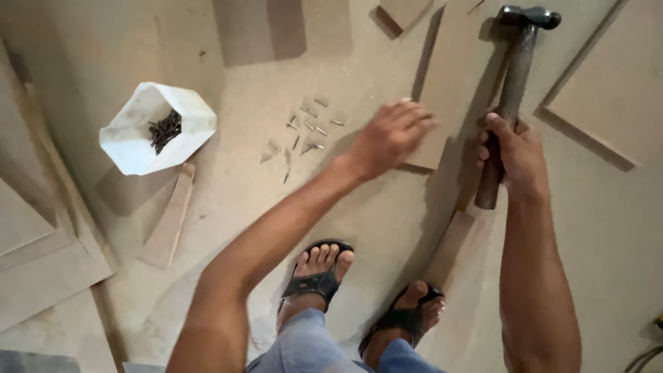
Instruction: The person marks wood pieces using a square and a pencil, cuts one piece with a circular saw, and joins the parts by hammering nails. The person then applies white glue to the wood and aligns the pieces to assemble the structure on the floor.
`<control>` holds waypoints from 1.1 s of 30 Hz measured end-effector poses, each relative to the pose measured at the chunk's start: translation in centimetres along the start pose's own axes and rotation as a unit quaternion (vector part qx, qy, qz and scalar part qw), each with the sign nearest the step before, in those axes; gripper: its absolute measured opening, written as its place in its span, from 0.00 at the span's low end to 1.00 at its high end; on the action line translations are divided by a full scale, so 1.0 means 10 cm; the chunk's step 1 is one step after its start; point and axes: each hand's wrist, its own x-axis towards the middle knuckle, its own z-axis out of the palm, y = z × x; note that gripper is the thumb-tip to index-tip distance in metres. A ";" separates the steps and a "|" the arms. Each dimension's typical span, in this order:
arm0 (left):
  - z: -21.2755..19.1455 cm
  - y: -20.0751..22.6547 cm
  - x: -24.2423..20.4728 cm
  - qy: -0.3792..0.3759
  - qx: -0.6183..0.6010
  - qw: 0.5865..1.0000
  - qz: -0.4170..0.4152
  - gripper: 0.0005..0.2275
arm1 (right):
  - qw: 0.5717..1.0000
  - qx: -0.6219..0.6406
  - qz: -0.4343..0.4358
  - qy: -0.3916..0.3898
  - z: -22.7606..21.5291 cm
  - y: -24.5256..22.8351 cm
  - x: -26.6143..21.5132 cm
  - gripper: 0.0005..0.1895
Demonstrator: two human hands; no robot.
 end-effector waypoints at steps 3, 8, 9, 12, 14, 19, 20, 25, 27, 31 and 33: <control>-0.53 -0.33 -0.45 0.024 0.042 0.994 -0.094 0.10 | 1.000 -0.011 0.008 0.024 0.03 0.06 -0.01 0.10; -1.33 -0.82 -0.97 0.112 0.042 0.964 -0.237 0.08 | 0.998 -0.038 -0.013 0.039 0.02 0.12 -0.09 0.10; -1.42 -0.85 -1.03 0.095 0.034 0.966 -0.240 0.08 | 0.999 -0.035 -0.018 0.034 0.03 0.12 -0.07 0.10; -1.49 -0.82 -1.10 0.059 0.009 0.967 -0.248 0.07 | 0.999 -0.033 -0.030 0.029 0.03 0.16 -0.05 0.09; -1.53 -0.78 -1.10 0.049 0.021 0.967 -0.248 0.06 | 0.998 -0.037 -0.037 0.026 0.04 0.19 -0.02 0.08; -1.41 -0.61 -1.01 0.029 0.066 0.986 -0.148 0.06 | 0.998 -0.018 -0.055 0.011 0.02 0.24 -0.01 0.07; -1.33 -0.54 -0.99 0.011 0.091 0.987 -0.133 0.06 | 0.998 -0.018 -0.051 0.015 0.01 0.24 -0.01 0.07; -1.12 -0.37 -0.87 -0.053 0.248 0.966 -0.057 0.06 | 0.999 -0.002 -0.050 0.011 0.00 0.23 -0.02 0.08; -1.06 -0.32 -0.80 -0.010 0.134 0.987 -0.089 0.04 | 0.998 -0.018 -0.065 0.001 -0.06 0.24 -0.05 0.08; -0.70 0.00 -0.56 0.038 -0.123 0.974 -0.185 0.07 | 0.997 -0.056 -0.039 0.019 -0.20 0.31 -0.24 0.08; -0.46 0.21 -0.43 0.041 -0.200 0.962 -0.179 0.08 | 1.000 -0.015 -0.025 0.002 -0.23 0.36 -0.39 0.08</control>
